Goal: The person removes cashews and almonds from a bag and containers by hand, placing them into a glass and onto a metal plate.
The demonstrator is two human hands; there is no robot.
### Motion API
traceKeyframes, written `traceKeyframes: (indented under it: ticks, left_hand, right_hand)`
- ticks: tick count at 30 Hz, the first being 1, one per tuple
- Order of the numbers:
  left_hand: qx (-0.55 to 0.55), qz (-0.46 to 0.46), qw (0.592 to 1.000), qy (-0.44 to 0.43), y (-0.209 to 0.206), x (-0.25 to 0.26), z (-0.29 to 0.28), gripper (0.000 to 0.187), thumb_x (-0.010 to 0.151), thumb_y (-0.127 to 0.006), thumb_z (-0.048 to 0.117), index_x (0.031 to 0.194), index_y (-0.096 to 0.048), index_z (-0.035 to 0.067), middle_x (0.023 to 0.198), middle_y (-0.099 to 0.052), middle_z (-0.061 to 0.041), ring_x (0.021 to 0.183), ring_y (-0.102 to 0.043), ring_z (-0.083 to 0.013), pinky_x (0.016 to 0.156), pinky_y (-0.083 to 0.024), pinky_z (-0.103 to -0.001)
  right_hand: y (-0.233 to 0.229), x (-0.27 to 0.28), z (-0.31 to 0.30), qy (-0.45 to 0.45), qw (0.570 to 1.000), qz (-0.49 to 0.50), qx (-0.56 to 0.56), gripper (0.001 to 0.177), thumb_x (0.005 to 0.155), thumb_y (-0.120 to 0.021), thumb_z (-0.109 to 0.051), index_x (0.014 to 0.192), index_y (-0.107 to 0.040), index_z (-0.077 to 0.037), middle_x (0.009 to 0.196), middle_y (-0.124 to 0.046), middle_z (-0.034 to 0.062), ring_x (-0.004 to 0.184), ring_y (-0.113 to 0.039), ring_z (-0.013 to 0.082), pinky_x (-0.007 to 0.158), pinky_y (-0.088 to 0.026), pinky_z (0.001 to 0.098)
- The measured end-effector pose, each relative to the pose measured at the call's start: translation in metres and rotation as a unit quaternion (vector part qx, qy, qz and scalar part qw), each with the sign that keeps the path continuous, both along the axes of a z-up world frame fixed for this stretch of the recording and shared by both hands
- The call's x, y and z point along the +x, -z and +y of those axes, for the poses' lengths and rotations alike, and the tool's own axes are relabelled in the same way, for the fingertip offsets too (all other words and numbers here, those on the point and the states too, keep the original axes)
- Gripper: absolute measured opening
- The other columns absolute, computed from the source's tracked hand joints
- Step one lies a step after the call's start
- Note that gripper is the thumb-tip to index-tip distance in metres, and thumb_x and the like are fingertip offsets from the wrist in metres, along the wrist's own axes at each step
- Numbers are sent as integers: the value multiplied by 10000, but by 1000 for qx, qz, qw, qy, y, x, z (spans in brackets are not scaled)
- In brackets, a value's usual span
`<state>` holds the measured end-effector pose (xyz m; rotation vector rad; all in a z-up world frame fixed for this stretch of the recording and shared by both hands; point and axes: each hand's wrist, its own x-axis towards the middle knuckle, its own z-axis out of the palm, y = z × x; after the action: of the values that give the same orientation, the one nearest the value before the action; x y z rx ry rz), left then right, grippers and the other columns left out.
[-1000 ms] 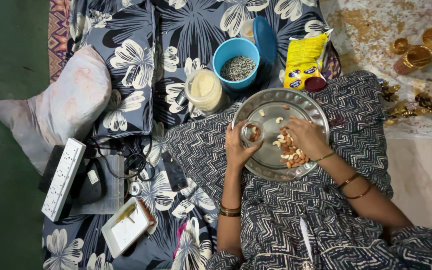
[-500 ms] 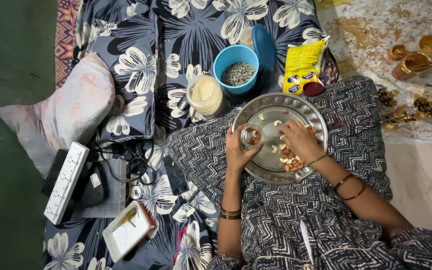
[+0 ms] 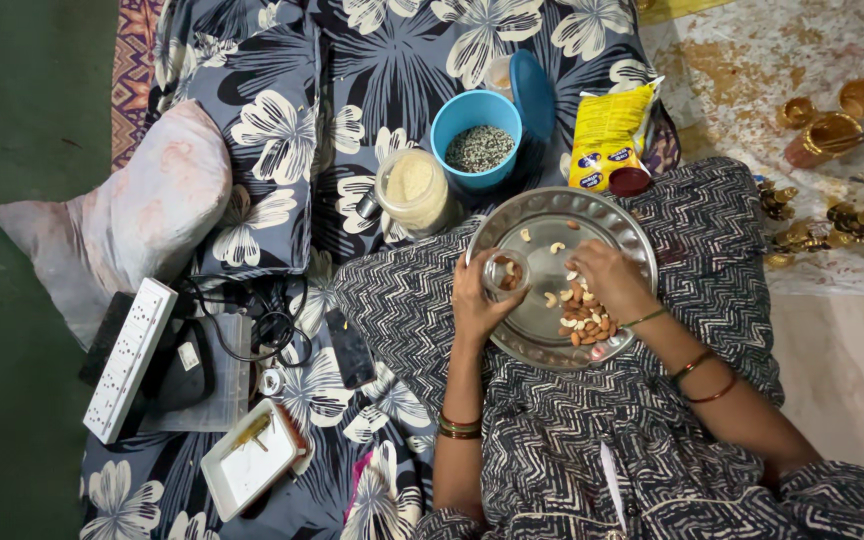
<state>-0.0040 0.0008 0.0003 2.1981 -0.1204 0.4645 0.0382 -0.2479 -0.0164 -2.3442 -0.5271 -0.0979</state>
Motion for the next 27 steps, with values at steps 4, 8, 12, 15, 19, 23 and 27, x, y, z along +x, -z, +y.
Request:
traceKeyframes:
  ticks: [4,8,12,15,19,23,27]
  left_hand:
    - [0,5,1000,-2,0,0,1,749,634,-914,328,1282,-631,81,1266,-675,-150,1284,-541,-406,1056,-484,-500]
    - [7,14,1000,0,1,0,1,743,644,-908,346,1285,-632,91,1273,-678,-140,1288,-542,-397,1054,-486,-496]
    - [6,22,1000,-1,6,3,-1,747,649,-909,343,1293,-625,93,1269,-676,-132,1288,-539,-397,1068,-475,-498]
    - [11,17,1000,6,10,4,0,760,640,-902,300,1317,-622,93,1275,-681,-127,1297,-535,-405,1095,-458,-505]
    - [10,6,1000,14,12,4,3,782,607,-885,240,1327,-617,93,1306,-673,-133,1307,-528,-417,1124,-444,-506]
    - [23,12,1000,12,11,6,3,784,606,-898,235,1323,-618,86,1291,-676,-128,1304,-520,-424,1120,-434,-511]
    - [9,20,1000,10,7,5,2,773,620,-886,238,1330,-618,89,1306,-661,-131,1306,-532,-409,1097,-464,-490]
  right_hand:
    - [-14,6,-1,38,999,31,-11,153,951,-657,-61,1068,-748,-24,1120,-739,118,951,-732,261,887,-592,358]
    - [-52,6,11,3,996,-31,86,201,918,-689,-27,1109,-749,-47,1171,-745,95,910,-752,215,821,-619,317]
    - [-88,-2,40,-106,983,-110,104,260,839,-732,5,1089,-753,-64,1149,-744,85,975,-751,229,844,-618,328]
    - [-97,-8,61,-165,978,-71,102,310,774,-713,52,1068,-737,-43,1140,-738,88,1012,-740,254,869,-600,353]
    - [-87,-12,73,-177,979,-32,93,398,748,-690,81,1133,-718,-19,1171,-703,128,1086,-696,310,949,-554,392]
    - [-77,-9,70,-166,983,-11,77,407,770,-654,100,1148,-720,-35,1216,-712,116,1126,-697,296,964,-558,379]
    - [-72,-6,69,-169,982,-17,89,448,748,-625,134,1164,-710,-12,1253,-697,139,1177,-676,311,996,-546,384]
